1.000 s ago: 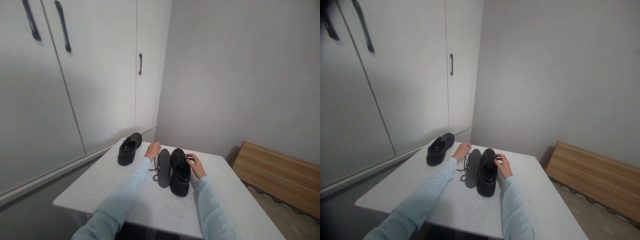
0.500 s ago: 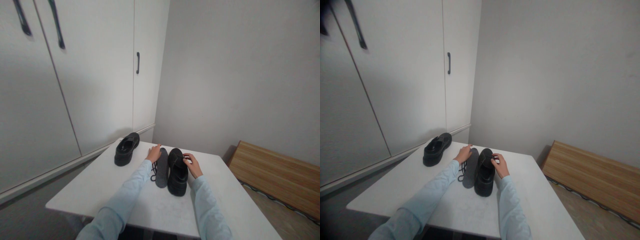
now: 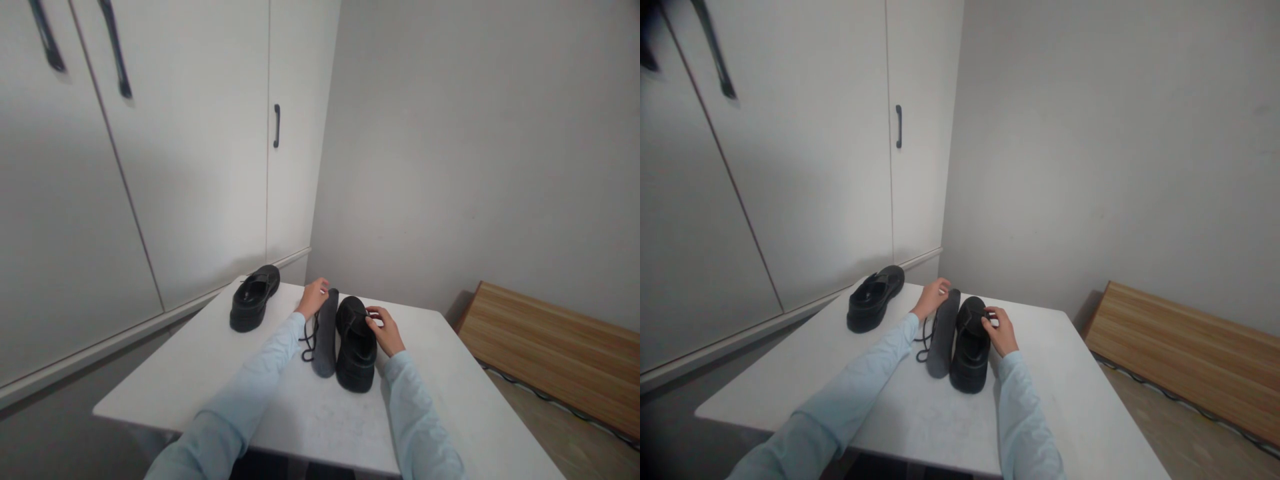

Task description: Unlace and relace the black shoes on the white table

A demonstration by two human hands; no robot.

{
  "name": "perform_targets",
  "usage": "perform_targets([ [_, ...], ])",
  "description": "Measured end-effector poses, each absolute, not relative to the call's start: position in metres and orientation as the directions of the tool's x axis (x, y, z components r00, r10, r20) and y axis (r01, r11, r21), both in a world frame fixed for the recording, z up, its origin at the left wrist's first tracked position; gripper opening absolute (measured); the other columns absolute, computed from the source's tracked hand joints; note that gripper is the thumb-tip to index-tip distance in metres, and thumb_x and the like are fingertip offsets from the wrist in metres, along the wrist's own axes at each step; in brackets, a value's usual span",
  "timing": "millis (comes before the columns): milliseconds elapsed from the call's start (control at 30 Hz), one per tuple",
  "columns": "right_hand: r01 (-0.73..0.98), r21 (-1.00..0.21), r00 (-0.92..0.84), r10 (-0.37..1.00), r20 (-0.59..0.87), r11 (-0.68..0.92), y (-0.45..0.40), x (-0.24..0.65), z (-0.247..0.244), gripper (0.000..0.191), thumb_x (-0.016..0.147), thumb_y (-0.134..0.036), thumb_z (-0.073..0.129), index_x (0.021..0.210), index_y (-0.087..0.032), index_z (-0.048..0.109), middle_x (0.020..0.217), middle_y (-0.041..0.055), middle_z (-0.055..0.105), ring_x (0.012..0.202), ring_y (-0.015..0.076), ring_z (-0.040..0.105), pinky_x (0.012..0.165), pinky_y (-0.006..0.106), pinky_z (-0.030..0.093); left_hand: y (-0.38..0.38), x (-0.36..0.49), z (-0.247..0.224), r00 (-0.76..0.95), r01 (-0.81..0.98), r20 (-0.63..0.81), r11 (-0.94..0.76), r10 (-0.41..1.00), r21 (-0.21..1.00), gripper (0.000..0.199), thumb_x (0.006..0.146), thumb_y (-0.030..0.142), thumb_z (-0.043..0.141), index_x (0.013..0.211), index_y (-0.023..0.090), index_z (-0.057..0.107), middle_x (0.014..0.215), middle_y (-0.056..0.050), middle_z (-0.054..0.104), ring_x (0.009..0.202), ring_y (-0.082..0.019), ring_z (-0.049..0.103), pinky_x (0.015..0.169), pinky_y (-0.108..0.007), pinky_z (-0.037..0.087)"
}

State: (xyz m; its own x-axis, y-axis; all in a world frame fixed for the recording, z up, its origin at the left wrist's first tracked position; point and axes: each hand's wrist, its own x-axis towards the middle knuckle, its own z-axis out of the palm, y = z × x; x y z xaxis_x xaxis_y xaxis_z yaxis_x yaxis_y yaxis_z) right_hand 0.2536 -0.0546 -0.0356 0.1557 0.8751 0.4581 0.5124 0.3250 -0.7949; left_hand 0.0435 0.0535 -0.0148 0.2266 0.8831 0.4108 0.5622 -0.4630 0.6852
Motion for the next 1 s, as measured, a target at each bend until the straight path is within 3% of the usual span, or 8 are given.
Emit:
perform_targets([
  [267,0.524,-0.790,0.158,0.875,0.457,0.318,-0.056,0.251,-0.036,0.026,0.074,-0.034,0.054,0.095,-0.019,0.059,0.102,0.0083,0.058,0.085,0.0211,0.058,0.062,0.031,0.051,0.036,0.046,0.039,0.147,0.530,0.474,-0.473,0.868,0.704,0.030,0.073,0.008,0.053,0.101,0.017,0.057,0.086,-0.004,0.067,0.079,-0.014,0.063,0.078,-0.026,0.048],
  [533,0.562,-0.752,0.099,0.874,0.476,0.346,-0.062,0.239,-0.030,0.024,0.078,-0.033,0.050,0.096,-0.021,0.061,0.100,0.0078,0.055,0.088,0.0212,0.057,0.065,0.032,0.051,0.021,0.035,0.086,0.093,0.420,0.516,-0.504,0.851,0.755,0.033,0.069,0.008,0.052,0.100,0.014,0.060,0.083,-0.003,0.064,0.067,-0.011,0.059,0.068,-0.023,0.047],
  [800,0.536,-0.763,0.029,0.895,0.445,0.362,-0.067,0.231,-0.027,0.017,0.076,-0.029,0.051,0.089,-0.022,0.058,0.099,0.0059,0.051,0.088,0.0206,0.055,0.068,0.033,0.051,-0.020,0.011,0.127,0.403,0.376,0.495,-0.632,0.770,0.678,0.029,0.070,0.012,0.040,0.080,0.012,0.068,0.069,-0.001,0.063,0.065,-0.012,0.055,0.063,-0.021,0.043],
  [1000,0.535,-0.776,-0.007,0.920,0.392,0.335,-0.067,0.232,-0.032,0.043,0.057,-0.020,0.063,0.099,-0.022,0.052,0.106,0.0055,0.048,0.096,0.0231,0.051,0.074,0.037,0.049,-0.045,0.001,0.135,0.605,0.253,0.340,-0.578,0.720,0.776,0.024,0.067,0.014,0.041,0.077,0.012,0.063,0.064,0.001,0.057,0.059,-0.010,0.052,0.053,-0.017,0.038],
])
